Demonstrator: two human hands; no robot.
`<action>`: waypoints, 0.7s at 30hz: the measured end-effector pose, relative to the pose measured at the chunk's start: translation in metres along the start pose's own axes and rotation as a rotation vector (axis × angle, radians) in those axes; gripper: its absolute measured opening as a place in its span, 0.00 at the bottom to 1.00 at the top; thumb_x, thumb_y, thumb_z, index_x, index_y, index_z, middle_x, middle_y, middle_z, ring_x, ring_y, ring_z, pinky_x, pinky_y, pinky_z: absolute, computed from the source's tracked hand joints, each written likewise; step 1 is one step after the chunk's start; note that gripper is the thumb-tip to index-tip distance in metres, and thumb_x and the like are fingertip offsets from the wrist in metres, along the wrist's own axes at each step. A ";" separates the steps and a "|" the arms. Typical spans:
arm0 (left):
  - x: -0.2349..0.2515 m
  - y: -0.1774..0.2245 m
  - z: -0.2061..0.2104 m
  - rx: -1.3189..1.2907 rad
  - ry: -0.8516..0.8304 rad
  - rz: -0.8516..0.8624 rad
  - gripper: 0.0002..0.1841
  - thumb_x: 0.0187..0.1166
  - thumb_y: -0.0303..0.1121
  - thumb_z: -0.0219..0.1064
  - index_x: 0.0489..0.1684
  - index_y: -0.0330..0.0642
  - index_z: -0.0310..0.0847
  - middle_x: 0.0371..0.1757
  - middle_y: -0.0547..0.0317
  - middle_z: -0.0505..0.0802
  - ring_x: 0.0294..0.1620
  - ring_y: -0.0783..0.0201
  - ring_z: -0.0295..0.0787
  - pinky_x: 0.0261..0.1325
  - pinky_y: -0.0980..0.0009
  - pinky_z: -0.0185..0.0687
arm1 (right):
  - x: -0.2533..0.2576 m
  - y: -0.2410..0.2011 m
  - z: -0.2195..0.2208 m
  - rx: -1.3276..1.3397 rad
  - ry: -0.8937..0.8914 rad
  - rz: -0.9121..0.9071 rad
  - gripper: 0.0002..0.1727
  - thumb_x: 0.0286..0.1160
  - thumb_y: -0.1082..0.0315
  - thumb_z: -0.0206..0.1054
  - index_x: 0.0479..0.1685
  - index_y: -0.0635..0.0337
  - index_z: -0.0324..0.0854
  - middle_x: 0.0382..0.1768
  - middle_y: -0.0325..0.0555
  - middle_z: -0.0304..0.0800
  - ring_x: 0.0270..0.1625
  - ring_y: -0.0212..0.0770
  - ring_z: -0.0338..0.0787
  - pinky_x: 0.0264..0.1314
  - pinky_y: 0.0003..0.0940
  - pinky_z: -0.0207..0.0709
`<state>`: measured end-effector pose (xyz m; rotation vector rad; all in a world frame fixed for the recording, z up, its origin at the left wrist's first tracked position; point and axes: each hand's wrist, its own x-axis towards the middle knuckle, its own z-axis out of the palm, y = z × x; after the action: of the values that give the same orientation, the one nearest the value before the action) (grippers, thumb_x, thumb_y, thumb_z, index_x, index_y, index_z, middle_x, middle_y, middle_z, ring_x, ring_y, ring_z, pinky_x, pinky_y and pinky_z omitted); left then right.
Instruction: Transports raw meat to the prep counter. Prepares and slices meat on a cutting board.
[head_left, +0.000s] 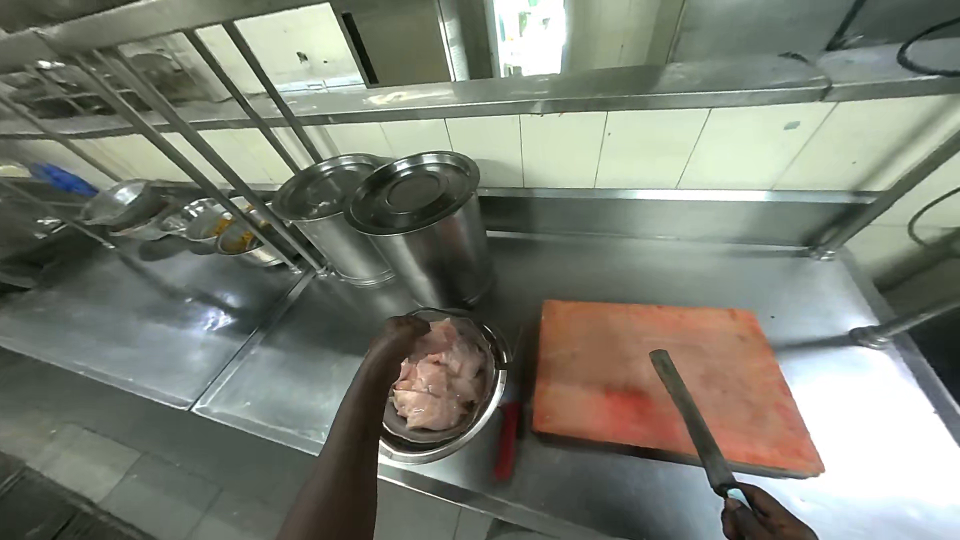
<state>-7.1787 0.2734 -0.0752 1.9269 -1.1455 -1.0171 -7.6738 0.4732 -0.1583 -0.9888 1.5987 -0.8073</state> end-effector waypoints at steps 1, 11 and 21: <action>-0.009 0.010 0.002 -0.059 -0.023 0.009 0.12 0.87 0.33 0.62 0.49 0.32 0.84 0.39 0.49 0.87 0.36 0.61 0.81 0.43 0.59 0.80 | 0.000 -0.004 0.001 -0.008 0.001 0.003 0.14 0.89 0.67 0.53 0.63 0.66 0.74 0.27 0.38 0.82 0.19 0.32 0.80 0.21 0.30 0.80; -0.075 0.095 0.123 -0.272 -0.425 0.316 0.10 0.86 0.26 0.58 0.44 0.37 0.87 0.31 0.60 0.91 0.29 0.72 0.85 0.34 0.74 0.85 | 0.006 -0.013 -0.020 0.052 0.130 -0.004 0.12 0.90 0.67 0.57 0.60 0.62 0.81 0.24 0.45 0.83 0.16 0.37 0.80 0.17 0.30 0.78; -0.038 0.007 0.250 0.580 -0.425 0.287 0.27 0.87 0.51 0.62 0.74 0.40 0.82 0.73 0.36 0.85 0.78 0.36 0.77 0.80 0.34 0.66 | -0.012 0.022 -0.038 0.142 0.257 0.056 0.11 0.89 0.69 0.56 0.58 0.63 0.80 0.23 0.46 0.83 0.15 0.37 0.79 0.16 0.30 0.77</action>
<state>-7.4103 0.2674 -0.1771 1.9198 -2.0796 -1.0360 -7.7141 0.4940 -0.1640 -0.7595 1.7510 -1.0265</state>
